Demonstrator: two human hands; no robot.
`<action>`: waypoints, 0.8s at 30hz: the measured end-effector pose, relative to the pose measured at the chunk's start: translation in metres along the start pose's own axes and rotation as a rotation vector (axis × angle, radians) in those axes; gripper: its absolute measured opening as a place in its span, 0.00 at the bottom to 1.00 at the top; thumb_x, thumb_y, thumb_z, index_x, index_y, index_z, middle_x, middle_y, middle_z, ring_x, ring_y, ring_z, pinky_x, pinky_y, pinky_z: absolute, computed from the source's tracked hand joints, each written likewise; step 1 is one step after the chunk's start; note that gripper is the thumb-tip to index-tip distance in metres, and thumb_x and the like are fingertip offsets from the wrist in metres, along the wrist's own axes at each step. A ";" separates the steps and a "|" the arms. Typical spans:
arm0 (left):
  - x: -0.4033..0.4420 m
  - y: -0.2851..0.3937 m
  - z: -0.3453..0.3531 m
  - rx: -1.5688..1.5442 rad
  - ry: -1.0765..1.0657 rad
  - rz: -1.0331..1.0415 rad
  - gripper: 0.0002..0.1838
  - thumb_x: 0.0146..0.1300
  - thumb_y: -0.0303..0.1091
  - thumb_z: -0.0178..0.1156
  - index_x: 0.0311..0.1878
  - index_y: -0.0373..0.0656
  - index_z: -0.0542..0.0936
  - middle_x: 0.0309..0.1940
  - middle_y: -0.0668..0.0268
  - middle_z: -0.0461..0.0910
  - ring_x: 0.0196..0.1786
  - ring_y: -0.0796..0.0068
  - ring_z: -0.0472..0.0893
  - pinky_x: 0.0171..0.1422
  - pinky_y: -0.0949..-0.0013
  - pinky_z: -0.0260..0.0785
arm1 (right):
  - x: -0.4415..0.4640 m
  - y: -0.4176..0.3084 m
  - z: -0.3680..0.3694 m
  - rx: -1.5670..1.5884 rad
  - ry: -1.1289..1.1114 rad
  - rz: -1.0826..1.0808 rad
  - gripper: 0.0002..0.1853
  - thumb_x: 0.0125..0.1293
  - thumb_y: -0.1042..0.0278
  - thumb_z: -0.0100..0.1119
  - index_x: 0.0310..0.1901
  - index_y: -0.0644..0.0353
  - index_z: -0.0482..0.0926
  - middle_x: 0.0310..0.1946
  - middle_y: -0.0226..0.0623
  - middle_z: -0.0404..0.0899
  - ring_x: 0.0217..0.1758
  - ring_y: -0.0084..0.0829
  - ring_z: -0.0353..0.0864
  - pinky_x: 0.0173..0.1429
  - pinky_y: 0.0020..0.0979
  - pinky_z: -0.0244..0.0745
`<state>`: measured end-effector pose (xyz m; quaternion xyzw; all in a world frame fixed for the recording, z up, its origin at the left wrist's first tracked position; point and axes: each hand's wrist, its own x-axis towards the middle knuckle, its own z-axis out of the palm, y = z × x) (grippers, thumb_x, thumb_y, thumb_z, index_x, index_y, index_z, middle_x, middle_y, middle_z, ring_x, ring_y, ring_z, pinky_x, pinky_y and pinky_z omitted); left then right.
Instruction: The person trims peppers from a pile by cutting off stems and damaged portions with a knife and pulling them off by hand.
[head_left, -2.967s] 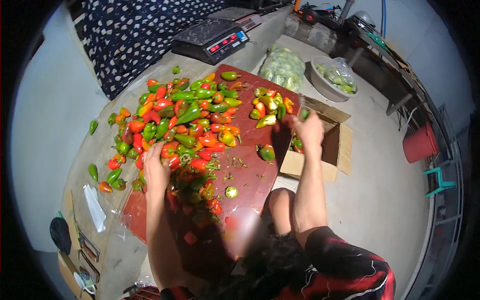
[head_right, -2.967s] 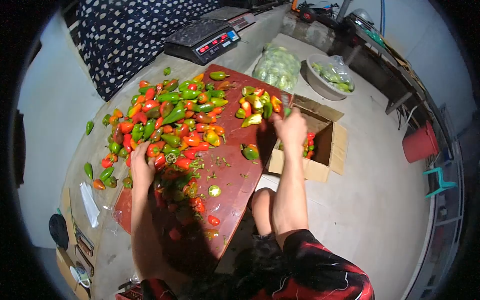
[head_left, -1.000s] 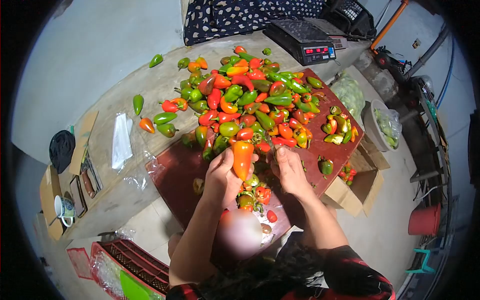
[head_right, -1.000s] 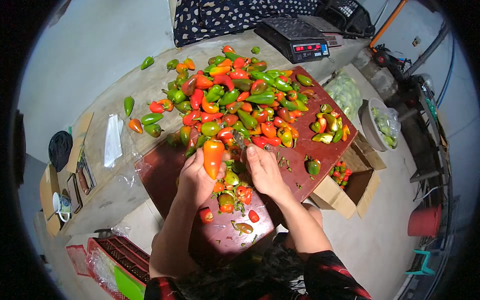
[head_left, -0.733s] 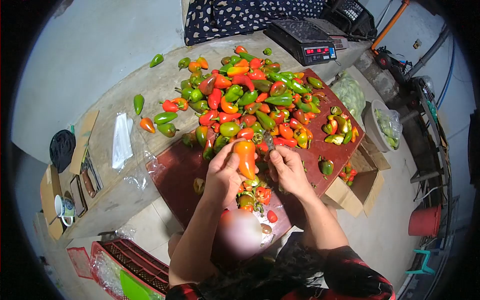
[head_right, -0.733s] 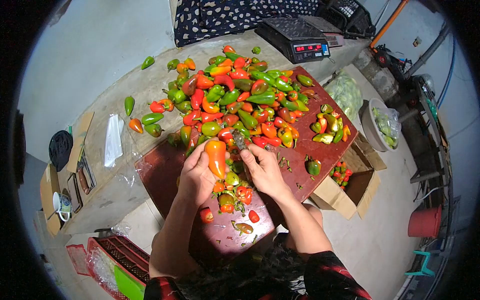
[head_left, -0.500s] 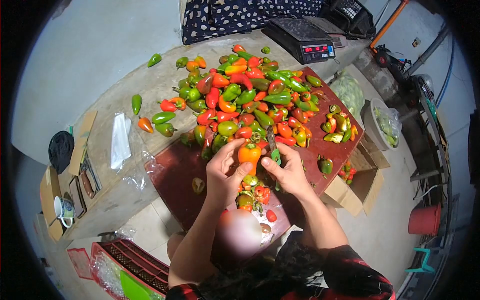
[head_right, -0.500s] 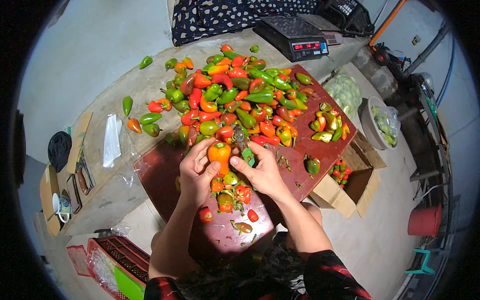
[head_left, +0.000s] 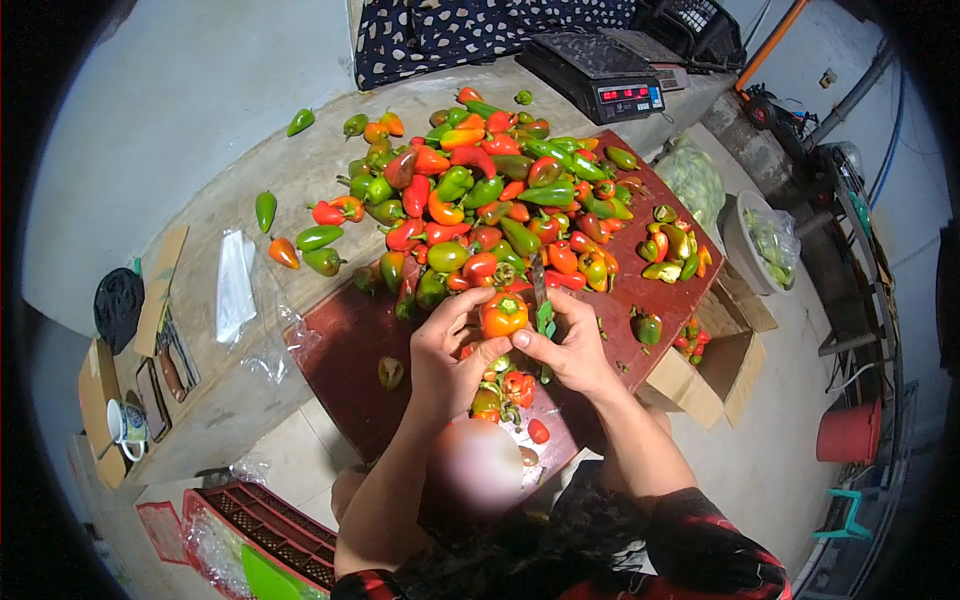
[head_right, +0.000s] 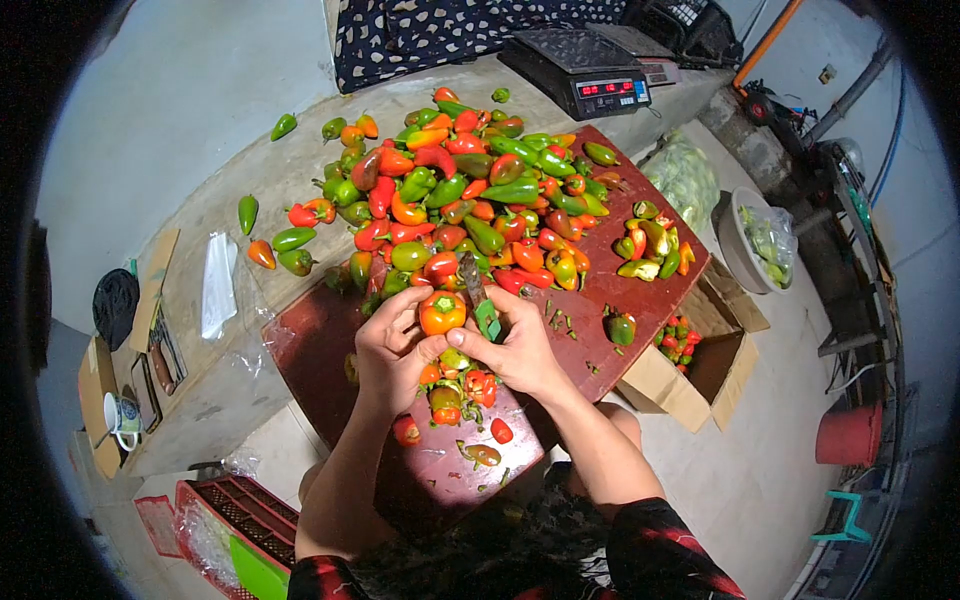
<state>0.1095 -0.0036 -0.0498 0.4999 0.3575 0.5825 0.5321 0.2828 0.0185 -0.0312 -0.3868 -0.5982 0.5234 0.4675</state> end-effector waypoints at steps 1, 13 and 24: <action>0.000 0.000 0.000 -0.001 -0.001 0.000 0.30 0.61 0.21 0.68 0.64 0.26 0.68 0.57 0.49 0.79 0.59 0.63 0.80 0.65 0.63 0.74 | 0.000 0.000 0.000 0.001 0.003 0.002 0.13 0.62 0.66 0.73 0.42 0.61 0.79 0.26 0.17 0.71 0.30 0.11 0.66 0.33 0.19 0.62; -0.001 0.000 0.002 0.013 0.000 -0.019 0.29 0.61 0.20 0.68 0.64 0.25 0.68 0.55 0.50 0.79 0.58 0.64 0.81 0.64 0.64 0.74 | 0.002 -0.007 0.000 -0.089 0.012 -0.117 0.14 0.65 0.64 0.68 0.47 0.64 0.80 0.33 0.24 0.79 0.34 0.14 0.73 0.37 0.20 0.67; 0.001 -0.001 0.004 -0.070 0.046 -0.046 0.31 0.58 0.21 0.71 0.64 0.30 0.71 0.51 0.57 0.82 0.52 0.73 0.83 0.55 0.69 0.78 | 0.001 -0.003 -0.010 0.218 -0.116 0.133 0.19 0.67 0.60 0.66 0.52 0.65 0.79 0.34 0.24 0.80 0.36 0.16 0.75 0.41 0.23 0.71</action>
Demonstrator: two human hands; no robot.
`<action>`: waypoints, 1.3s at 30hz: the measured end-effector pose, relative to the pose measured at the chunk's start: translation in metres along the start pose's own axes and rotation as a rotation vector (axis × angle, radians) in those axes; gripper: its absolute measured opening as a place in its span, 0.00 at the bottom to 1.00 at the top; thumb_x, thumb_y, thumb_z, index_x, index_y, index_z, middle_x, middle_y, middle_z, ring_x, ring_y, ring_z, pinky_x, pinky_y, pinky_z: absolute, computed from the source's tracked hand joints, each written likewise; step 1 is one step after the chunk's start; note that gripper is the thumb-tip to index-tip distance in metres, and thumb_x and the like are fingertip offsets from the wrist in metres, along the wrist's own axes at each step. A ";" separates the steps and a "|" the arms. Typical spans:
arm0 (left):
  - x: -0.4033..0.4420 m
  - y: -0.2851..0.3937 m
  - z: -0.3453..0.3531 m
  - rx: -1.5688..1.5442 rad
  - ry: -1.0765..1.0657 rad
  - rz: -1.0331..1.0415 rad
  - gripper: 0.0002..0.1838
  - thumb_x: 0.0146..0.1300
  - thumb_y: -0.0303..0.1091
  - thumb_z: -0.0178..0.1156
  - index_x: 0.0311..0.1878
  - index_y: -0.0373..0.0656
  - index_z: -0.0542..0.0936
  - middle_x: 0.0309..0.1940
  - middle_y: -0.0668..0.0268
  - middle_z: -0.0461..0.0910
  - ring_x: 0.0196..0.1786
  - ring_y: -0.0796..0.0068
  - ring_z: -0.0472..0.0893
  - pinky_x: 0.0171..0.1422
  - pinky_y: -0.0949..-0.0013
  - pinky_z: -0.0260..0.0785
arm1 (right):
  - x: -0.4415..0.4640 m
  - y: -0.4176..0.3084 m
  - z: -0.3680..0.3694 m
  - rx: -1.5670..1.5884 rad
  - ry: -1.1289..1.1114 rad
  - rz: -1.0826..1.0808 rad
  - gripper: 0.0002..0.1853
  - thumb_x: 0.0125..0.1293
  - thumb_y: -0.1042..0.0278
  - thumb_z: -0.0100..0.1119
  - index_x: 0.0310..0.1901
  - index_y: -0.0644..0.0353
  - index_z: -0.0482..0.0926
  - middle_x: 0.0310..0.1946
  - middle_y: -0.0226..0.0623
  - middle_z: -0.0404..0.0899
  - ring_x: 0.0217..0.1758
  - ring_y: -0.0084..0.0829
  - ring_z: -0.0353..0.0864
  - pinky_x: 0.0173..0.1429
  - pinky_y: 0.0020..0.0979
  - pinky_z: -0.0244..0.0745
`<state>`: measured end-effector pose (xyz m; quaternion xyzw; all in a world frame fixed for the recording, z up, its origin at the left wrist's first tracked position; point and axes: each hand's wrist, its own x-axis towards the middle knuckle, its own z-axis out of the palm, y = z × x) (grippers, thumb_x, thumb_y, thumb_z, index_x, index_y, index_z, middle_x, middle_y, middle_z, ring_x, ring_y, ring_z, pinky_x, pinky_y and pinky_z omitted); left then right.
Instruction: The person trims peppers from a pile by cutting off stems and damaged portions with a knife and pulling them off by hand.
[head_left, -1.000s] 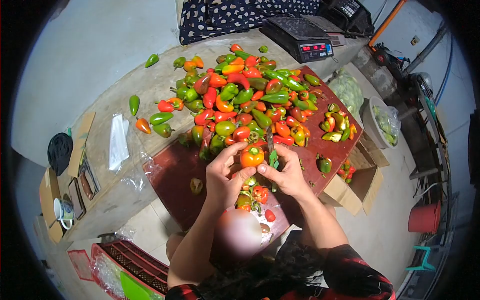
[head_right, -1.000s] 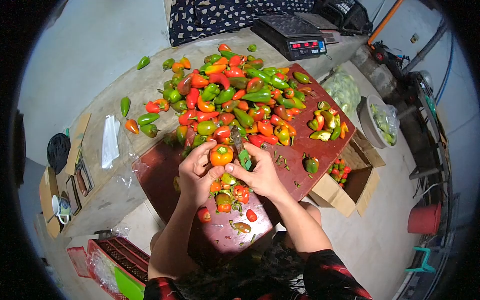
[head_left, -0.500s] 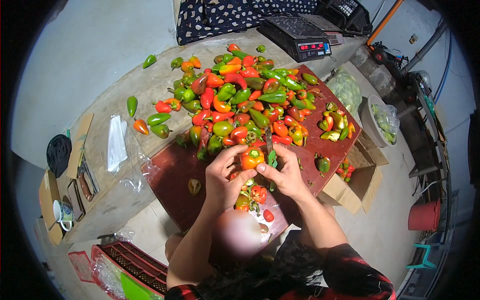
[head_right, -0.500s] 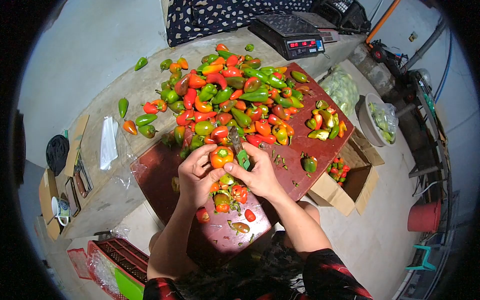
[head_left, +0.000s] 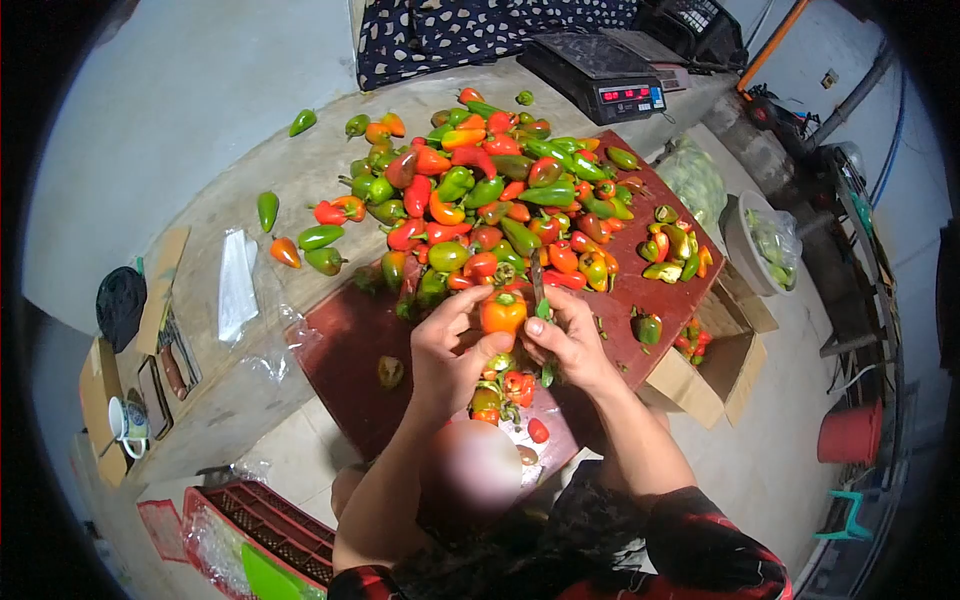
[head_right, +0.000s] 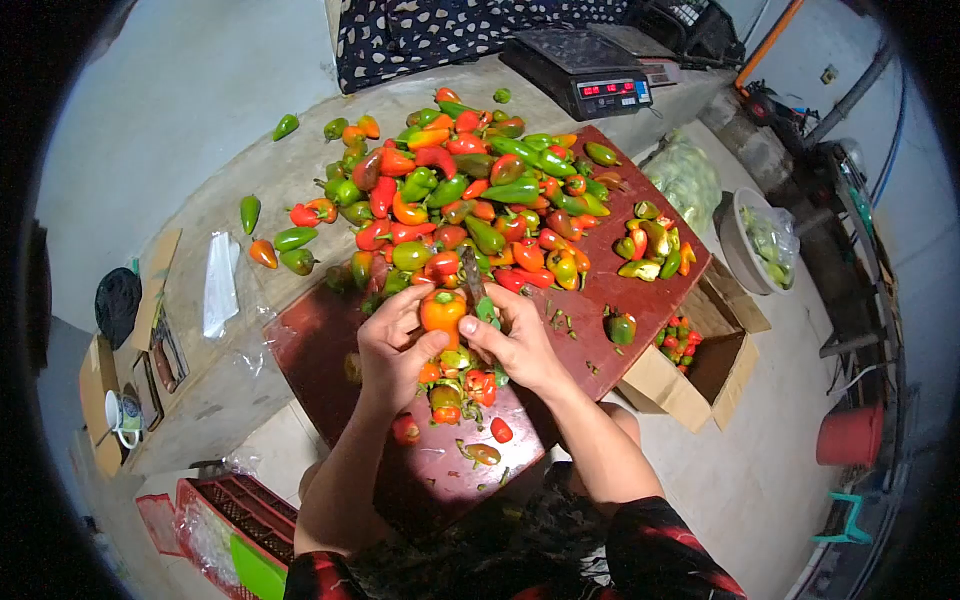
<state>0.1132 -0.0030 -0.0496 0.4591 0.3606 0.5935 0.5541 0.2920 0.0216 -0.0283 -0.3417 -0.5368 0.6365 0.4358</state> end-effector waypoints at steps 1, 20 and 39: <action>-0.001 -0.003 -0.001 0.006 0.006 0.002 0.31 0.58 0.21 0.71 0.64 0.30 0.71 0.51 0.57 0.82 0.52 0.73 0.83 0.55 0.69 0.78 | 0.001 -0.001 0.004 -0.111 0.033 -0.069 0.19 0.66 0.61 0.67 0.52 0.65 0.79 0.35 0.24 0.81 0.38 0.17 0.76 0.43 0.24 0.73; 0.064 -0.050 -0.087 1.179 0.210 0.437 0.17 0.63 0.27 0.63 0.55 0.39 0.79 0.40 0.53 0.80 0.44 0.51 0.80 0.53 0.56 0.72 | -0.093 -0.058 -0.238 -1.368 1.482 0.161 0.31 0.52 0.50 0.74 0.55 0.59 0.79 0.37 0.51 0.86 0.44 0.50 0.87 0.50 0.47 0.80; 0.073 -0.053 -0.053 1.209 0.146 0.319 0.23 0.50 0.24 0.72 0.48 0.36 0.72 0.45 0.51 0.75 0.51 0.45 0.73 0.59 0.52 0.65 | -0.011 -0.022 -0.053 -1.001 0.380 0.049 0.21 0.62 0.60 0.63 0.51 0.64 0.73 0.34 0.58 0.81 0.42 0.59 0.81 0.45 0.53 0.76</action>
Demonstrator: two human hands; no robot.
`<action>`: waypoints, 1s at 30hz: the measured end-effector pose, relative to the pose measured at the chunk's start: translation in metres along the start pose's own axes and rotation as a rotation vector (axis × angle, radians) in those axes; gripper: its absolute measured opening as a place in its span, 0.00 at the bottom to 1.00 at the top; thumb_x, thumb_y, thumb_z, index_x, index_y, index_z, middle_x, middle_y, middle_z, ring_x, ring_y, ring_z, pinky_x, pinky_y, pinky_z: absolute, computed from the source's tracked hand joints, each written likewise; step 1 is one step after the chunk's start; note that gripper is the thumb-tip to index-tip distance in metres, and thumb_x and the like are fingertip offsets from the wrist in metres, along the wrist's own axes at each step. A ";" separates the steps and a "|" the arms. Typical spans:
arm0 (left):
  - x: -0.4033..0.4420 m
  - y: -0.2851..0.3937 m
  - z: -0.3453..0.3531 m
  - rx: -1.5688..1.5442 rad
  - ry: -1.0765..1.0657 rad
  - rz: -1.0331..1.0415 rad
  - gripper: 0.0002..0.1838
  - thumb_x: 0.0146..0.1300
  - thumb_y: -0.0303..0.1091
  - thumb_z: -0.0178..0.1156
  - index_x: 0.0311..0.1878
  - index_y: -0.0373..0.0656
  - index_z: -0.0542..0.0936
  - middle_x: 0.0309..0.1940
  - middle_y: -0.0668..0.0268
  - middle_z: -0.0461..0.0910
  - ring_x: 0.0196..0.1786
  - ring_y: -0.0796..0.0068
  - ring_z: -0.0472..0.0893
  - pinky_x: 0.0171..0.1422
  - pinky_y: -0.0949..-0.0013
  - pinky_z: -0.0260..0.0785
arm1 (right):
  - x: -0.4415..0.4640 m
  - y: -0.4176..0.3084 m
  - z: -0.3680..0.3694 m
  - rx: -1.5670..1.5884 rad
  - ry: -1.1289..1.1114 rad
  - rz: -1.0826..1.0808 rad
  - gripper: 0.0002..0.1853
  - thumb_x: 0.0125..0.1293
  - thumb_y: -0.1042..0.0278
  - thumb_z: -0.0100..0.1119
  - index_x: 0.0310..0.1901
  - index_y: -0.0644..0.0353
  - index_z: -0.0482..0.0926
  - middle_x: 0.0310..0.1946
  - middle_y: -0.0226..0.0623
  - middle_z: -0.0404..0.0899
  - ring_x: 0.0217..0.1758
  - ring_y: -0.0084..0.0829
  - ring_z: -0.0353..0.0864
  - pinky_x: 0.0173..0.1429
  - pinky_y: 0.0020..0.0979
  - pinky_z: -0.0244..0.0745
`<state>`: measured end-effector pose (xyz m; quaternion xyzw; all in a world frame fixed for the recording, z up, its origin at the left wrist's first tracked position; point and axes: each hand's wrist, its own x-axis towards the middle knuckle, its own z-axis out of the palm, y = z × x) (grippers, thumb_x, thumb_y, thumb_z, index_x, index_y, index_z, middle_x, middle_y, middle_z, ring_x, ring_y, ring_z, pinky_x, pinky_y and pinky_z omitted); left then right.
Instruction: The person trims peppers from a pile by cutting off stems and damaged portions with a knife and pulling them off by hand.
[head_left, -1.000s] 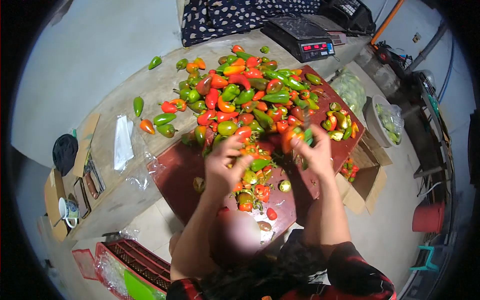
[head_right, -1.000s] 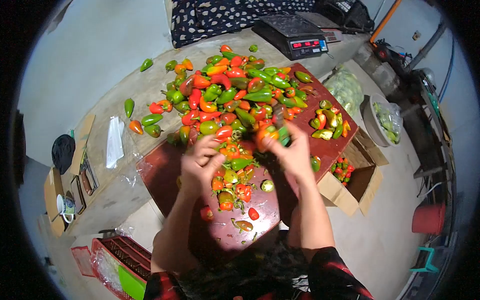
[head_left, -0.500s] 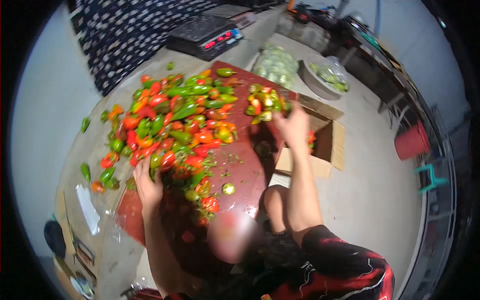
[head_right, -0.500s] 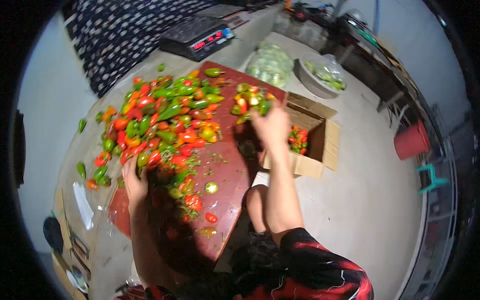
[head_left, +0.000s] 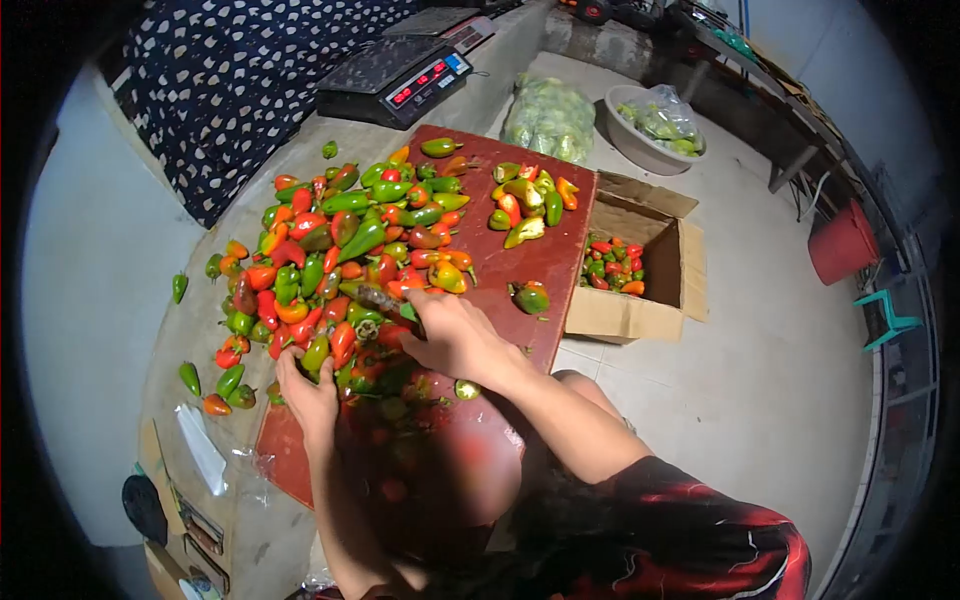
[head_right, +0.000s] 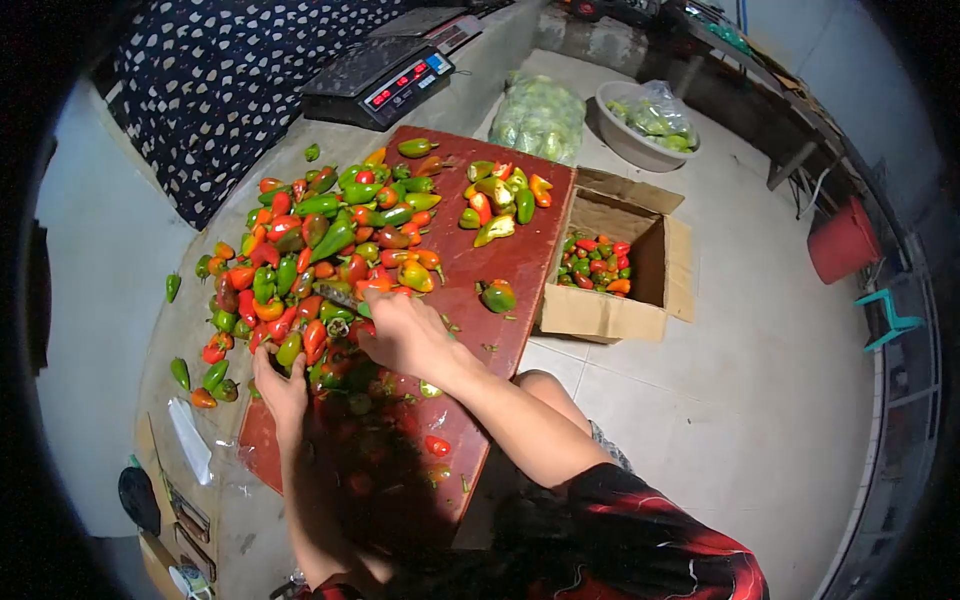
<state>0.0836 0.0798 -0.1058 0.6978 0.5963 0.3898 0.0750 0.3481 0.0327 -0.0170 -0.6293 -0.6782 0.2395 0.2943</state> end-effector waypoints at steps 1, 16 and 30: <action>-0.002 -0.005 0.002 0.019 0.051 0.010 0.23 0.50 0.24 0.73 0.46 0.38 0.72 0.40 0.55 0.76 0.45 0.53 0.76 0.52 0.57 0.68 | -0.001 -0.001 0.003 0.011 -0.038 -0.023 0.19 0.63 0.62 0.62 0.51 0.64 0.72 0.31 0.58 0.81 0.40 0.59 0.81 0.42 0.53 0.75; -0.022 0.062 -0.036 -1.685 -0.102 -0.638 0.22 0.71 0.33 0.59 0.63 0.33 0.69 0.57 0.59 0.77 0.58 0.68 0.78 0.63 0.64 0.73 | -0.004 -0.037 0.031 0.273 -0.177 -0.065 0.28 0.65 0.49 0.63 0.54 0.69 0.75 0.34 0.61 0.82 0.44 0.58 0.83 0.50 0.50 0.76; -0.041 0.060 -0.051 -1.569 -0.319 -0.321 0.27 0.61 0.25 0.68 0.62 0.30 0.72 0.56 0.57 0.80 0.58 0.69 0.80 0.65 0.66 0.73 | -0.005 -0.028 0.040 0.392 -0.174 -0.118 0.28 0.56 0.45 0.75 0.41 0.65 0.81 0.21 0.32 0.71 0.27 0.25 0.70 0.33 0.35 0.69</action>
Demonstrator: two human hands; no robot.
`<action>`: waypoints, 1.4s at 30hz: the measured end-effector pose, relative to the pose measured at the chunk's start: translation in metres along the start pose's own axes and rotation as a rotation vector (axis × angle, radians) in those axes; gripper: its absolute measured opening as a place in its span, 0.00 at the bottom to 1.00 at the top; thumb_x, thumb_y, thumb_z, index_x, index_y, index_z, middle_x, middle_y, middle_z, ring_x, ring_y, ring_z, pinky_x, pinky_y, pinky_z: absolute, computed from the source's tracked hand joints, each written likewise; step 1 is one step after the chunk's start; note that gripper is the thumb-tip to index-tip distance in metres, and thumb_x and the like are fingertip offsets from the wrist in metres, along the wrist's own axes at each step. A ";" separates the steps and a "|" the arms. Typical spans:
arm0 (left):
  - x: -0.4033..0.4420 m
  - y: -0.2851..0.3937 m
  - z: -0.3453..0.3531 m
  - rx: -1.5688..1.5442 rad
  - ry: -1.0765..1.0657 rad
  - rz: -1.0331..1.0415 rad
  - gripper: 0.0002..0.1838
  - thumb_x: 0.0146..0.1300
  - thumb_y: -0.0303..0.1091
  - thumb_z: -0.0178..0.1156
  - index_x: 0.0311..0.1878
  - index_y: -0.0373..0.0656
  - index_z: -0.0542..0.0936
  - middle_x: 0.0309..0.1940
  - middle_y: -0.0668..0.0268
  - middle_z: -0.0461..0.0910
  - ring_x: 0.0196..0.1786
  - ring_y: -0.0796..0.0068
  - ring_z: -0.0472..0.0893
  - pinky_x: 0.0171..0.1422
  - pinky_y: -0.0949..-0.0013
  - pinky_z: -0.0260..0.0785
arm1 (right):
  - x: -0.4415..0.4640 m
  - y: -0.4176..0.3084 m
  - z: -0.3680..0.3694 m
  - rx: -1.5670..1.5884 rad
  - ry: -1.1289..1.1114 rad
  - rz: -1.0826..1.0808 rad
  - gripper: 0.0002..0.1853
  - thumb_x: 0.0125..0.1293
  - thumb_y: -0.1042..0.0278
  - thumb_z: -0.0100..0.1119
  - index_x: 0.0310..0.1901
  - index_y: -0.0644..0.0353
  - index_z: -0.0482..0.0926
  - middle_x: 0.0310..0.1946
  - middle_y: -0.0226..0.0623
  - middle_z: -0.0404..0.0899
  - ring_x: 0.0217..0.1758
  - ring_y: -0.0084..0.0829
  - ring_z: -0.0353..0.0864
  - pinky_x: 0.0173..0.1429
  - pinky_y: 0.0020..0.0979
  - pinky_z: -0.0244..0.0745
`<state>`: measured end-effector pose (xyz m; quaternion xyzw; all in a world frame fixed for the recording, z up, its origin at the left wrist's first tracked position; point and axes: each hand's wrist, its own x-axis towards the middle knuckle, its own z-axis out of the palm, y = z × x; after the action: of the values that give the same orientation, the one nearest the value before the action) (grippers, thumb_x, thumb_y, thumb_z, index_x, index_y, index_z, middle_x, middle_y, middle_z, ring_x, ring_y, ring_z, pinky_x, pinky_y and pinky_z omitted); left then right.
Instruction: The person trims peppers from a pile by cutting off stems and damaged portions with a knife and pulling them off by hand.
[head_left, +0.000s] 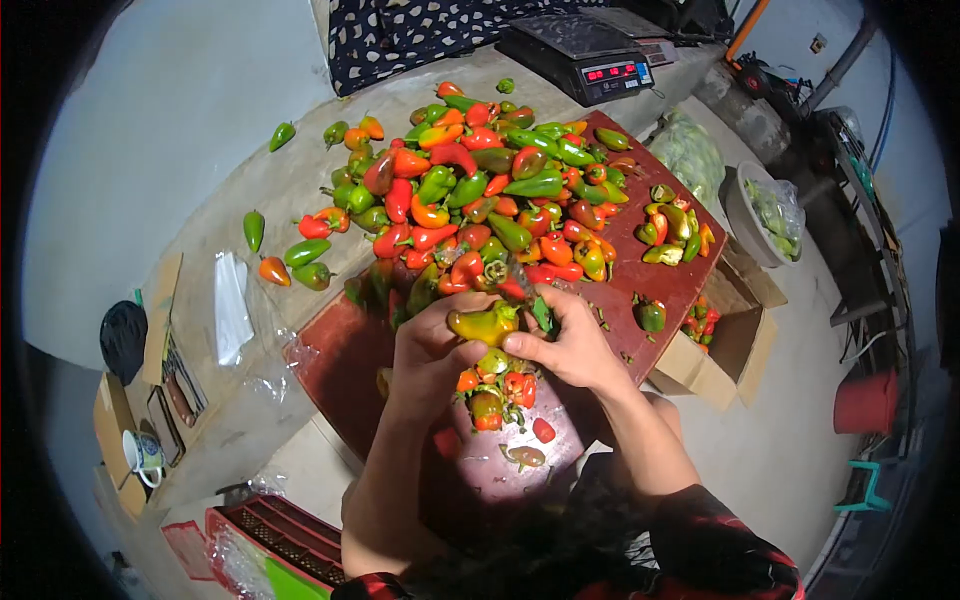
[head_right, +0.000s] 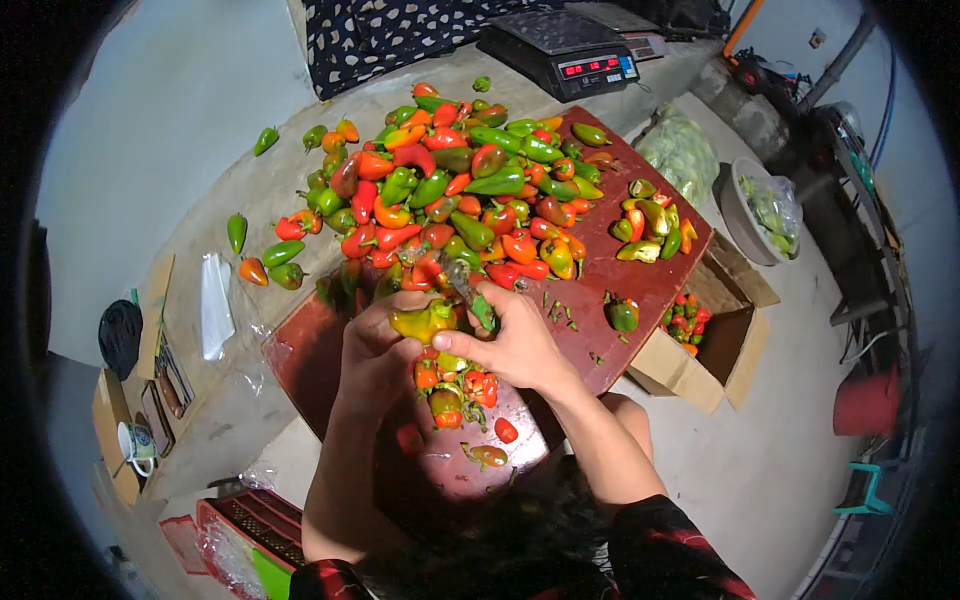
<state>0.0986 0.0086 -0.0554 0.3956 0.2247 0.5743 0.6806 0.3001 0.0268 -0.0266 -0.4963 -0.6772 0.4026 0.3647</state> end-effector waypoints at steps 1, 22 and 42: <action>0.000 0.002 0.001 -0.005 0.009 0.000 0.27 0.61 0.25 0.68 0.62 0.30 0.72 0.56 0.57 0.80 0.58 0.69 0.80 0.65 0.66 0.73 | -0.001 -0.004 0.001 0.001 -0.043 0.008 0.28 0.56 0.44 0.75 0.41 0.65 0.81 0.21 0.34 0.72 0.27 0.26 0.71 0.34 0.36 0.69; -0.004 0.015 0.005 0.195 -0.053 -0.019 0.24 0.61 0.15 0.62 0.62 0.29 0.72 0.54 0.58 0.79 0.57 0.73 0.79 0.62 0.69 0.74 | -0.001 -0.007 0.004 -0.134 -0.114 -0.106 0.31 0.62 0.37 0.65 0.38 0.66 0.81 0.17 0.42 0.72 0.20 0.40 0.73 0.31 0.40 0.69; 0.001 0.004 0.011 0.287 0.090 0.051 0.25 0.58 0.17 0.70 0.59 0.29 0.75 0.52 0.59 0.81 0.54 0.74 0.81 0.61 0.70 0.75 | -0.001 0.007 0.015 0.718 -0.314 0.281 0.27 0.74 0.36 0.48 0.41 0.58 0.74 0.15 0.19 0.59 0.13 0.14 0.53 0.18 0.21 0.48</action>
<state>0.1052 0.0061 -0.0455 0.4683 0.3243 0.5706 0.5916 0.2895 0.0242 -0.0390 -0.3578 -0.4669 0.7298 0.3484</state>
